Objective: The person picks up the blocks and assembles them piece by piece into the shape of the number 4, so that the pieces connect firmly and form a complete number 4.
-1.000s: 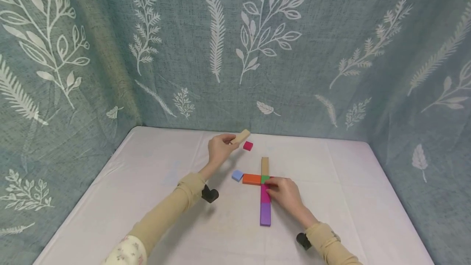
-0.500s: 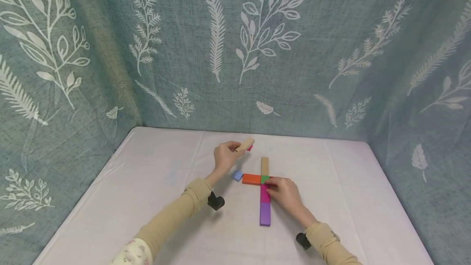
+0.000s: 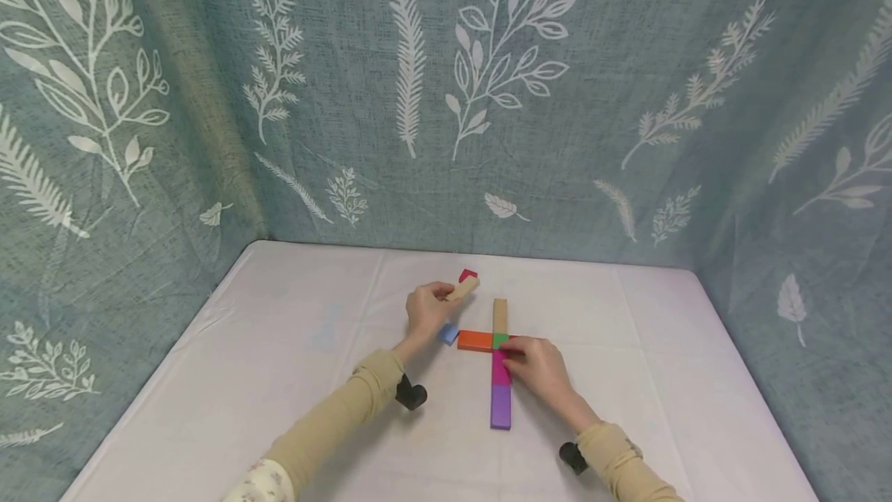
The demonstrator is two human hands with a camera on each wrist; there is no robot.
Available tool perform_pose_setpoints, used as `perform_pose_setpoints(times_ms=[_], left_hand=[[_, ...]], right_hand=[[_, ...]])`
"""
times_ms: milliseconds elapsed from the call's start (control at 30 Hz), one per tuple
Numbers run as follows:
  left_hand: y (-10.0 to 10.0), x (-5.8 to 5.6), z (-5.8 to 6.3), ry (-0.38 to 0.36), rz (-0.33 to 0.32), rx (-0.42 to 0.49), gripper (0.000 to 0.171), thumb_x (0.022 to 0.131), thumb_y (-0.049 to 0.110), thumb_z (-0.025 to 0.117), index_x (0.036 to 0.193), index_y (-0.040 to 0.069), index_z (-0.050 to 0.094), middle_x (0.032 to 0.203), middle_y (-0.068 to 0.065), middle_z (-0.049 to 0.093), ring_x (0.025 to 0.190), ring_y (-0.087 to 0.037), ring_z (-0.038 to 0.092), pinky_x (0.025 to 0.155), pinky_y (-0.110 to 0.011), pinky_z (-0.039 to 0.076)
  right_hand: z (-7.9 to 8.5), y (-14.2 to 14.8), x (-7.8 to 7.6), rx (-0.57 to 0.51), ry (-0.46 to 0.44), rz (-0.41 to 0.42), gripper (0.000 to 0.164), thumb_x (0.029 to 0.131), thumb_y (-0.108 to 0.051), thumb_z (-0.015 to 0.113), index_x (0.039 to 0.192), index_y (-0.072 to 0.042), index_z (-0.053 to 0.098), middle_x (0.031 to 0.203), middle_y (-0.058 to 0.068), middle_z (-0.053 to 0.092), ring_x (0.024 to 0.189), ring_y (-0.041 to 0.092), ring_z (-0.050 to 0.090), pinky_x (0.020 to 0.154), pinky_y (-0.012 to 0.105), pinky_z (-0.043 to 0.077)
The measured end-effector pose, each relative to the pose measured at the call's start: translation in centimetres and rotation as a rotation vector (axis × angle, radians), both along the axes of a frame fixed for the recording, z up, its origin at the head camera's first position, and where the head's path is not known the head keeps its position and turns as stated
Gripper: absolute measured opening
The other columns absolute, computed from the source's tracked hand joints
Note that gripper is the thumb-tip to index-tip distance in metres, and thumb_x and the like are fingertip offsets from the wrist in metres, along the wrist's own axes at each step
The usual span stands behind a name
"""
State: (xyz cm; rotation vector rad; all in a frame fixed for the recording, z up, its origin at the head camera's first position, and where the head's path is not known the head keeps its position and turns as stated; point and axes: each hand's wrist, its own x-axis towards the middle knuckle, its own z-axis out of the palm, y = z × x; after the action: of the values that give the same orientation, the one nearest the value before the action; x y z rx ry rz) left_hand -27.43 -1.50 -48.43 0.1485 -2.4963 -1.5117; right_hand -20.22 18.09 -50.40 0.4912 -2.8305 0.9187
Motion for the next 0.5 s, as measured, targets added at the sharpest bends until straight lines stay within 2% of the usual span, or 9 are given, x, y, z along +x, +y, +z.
perform_pose_setpoints(times_ms=[500], left_hand=[[0.5, 0.7, -1.8, -0.086, 0.007, -0.023, 0.022, 0.074, 0.014, 0.078, 0.094, 0.006, 0.074, 0.086, -0.007, 0.073, 0.079, -0.016, 0.066, 0.069, -0.029, 0.051]], right_hand=[[0.1, 0.0, 0.0, -0.007, -0.005, 0.003, 0.026, 0.075, -0.002, 0.077, 0.101, -0.002, 0.073, 0.097, 0.01, 0.074, 0.093, 0.024, 0.07, 0.08, 0.038, 0.056]])
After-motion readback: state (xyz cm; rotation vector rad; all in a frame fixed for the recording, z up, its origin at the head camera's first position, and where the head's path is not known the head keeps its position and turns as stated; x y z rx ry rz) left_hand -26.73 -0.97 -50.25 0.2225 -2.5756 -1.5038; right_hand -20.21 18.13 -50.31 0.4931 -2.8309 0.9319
